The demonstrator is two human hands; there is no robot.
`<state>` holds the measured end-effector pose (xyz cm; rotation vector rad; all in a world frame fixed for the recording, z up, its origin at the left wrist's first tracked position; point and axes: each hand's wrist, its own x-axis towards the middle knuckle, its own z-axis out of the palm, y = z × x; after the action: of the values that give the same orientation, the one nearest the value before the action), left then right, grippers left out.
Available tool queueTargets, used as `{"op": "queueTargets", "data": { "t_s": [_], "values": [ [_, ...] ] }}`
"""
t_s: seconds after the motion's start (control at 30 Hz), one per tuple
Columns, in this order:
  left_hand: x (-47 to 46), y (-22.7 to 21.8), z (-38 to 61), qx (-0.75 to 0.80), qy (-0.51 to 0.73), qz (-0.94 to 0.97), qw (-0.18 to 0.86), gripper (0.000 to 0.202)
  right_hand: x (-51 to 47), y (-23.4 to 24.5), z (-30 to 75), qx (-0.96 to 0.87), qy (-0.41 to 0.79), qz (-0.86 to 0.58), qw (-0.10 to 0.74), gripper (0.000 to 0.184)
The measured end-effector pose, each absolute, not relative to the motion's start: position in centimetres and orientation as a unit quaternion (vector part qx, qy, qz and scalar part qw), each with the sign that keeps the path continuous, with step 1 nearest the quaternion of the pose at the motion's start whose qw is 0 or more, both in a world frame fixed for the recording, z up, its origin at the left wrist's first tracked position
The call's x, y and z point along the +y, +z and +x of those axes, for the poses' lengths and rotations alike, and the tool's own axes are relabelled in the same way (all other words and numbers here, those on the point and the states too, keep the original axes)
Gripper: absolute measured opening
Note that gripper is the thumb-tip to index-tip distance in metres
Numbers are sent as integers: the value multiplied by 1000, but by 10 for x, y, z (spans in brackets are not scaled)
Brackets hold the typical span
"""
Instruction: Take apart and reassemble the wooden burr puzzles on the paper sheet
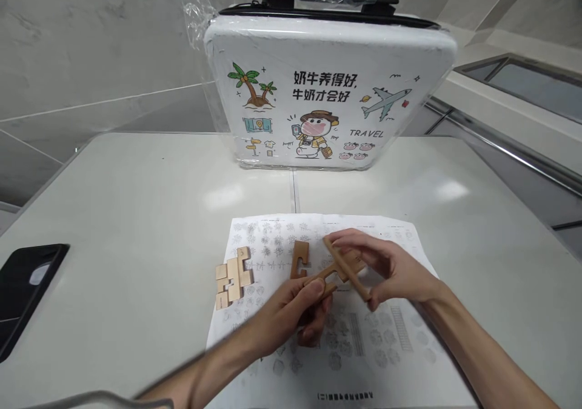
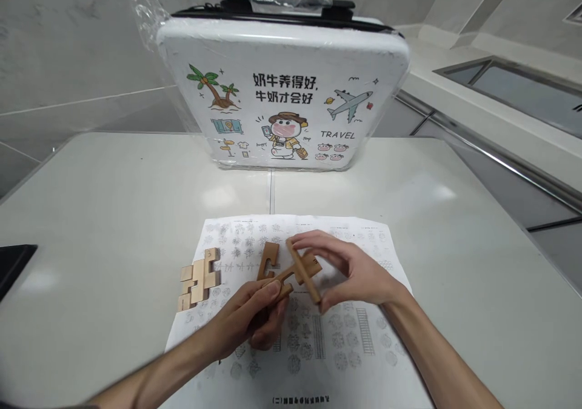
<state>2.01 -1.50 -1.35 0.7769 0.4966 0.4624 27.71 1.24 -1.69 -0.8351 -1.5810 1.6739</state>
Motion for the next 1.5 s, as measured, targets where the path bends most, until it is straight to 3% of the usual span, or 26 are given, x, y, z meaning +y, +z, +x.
{"op": "queueTargets", "data": {
  "t_s": [0.13, 0.27, 0.4, 0.47, 0.6, 0.8, 1.43, 1.5],
  "values": [
    [-17, -13, 23, 226, 215, 371, 875, 46, 9, -15, 267, -617, 656, -310, 305, 88],
    [-18, -12, 24, 224, 213, 372, 875, 47, 8, -16, 267, -609, 647, -295, 352, 77],
    [-18, -13, 24, 238, 225, 374, 868, 50, 2, -13, 265, -624, 657, -282, 315, 123],
    [-17, -13, 24, 257, 231, 381, 858, 50, -2, -10, 262, -633, 642, -319, 293, 130],
    [-17, -14, 25, 268, 222, 399, 848, 48, -6, -8, 258, -643, 609, -356, 298, 114],
    [-18, -12, 24, 249, 228, 382, 860, 47, -1, -12, 263, -655, 596, -327, 329, 105],
    [-17, -10, 24, 241, 241, 377, 861, 45, 7, -18, 268, -633, 624, -300, 345, 103],
    [-17, -10, 23, 237, 247, 382, 859, 44, 9, -19, 263, -607, 616, -316, 390, 86]
  ]
}}
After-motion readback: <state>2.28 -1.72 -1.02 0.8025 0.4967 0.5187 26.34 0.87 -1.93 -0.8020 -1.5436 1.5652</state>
